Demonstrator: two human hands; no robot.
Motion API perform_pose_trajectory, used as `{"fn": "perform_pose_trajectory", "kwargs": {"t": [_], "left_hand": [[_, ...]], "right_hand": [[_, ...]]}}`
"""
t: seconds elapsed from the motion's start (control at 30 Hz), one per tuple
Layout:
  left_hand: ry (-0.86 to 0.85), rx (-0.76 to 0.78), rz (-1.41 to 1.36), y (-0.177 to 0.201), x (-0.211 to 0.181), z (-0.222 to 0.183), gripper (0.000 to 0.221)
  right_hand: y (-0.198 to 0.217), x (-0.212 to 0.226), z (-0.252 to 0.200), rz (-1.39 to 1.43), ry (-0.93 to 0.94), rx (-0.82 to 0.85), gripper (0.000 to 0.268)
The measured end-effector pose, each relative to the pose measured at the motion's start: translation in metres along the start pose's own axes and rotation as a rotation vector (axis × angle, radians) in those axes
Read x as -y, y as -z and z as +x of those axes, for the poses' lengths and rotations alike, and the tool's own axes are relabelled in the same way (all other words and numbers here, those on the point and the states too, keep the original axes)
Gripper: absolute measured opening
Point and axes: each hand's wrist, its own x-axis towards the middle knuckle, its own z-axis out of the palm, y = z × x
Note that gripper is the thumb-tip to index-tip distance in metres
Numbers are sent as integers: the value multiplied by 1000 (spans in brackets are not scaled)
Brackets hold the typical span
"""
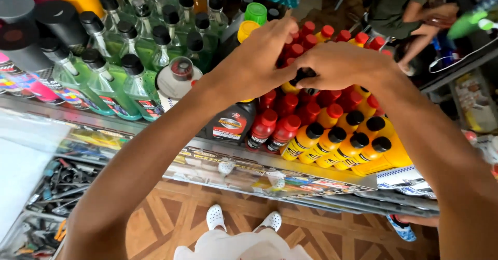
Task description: Wiping down and cleaning bottles of motor oil and other motorcycle fluids on a display shelf.
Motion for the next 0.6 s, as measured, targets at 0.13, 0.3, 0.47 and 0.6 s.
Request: {"fn": "perform_pose_trajectory", "kwargs": {"t": [0.13,0.3,0.47,0.6], "left_hand": [[36,20,76,9,-28,-8,41],[146,-13,102,-4,-61,-12,43],[205,-240,123,-39,-120,-43,39],[232,-233,68,-106,-137,-89,36]], "right_hand": [[-5,3,5,-24,61,-14,33],[-22,-5,12,-46,111,-31,27],[-6,-25,7,91,186,-292,34],[-17,-38,28,120,165,-203,48]]}}
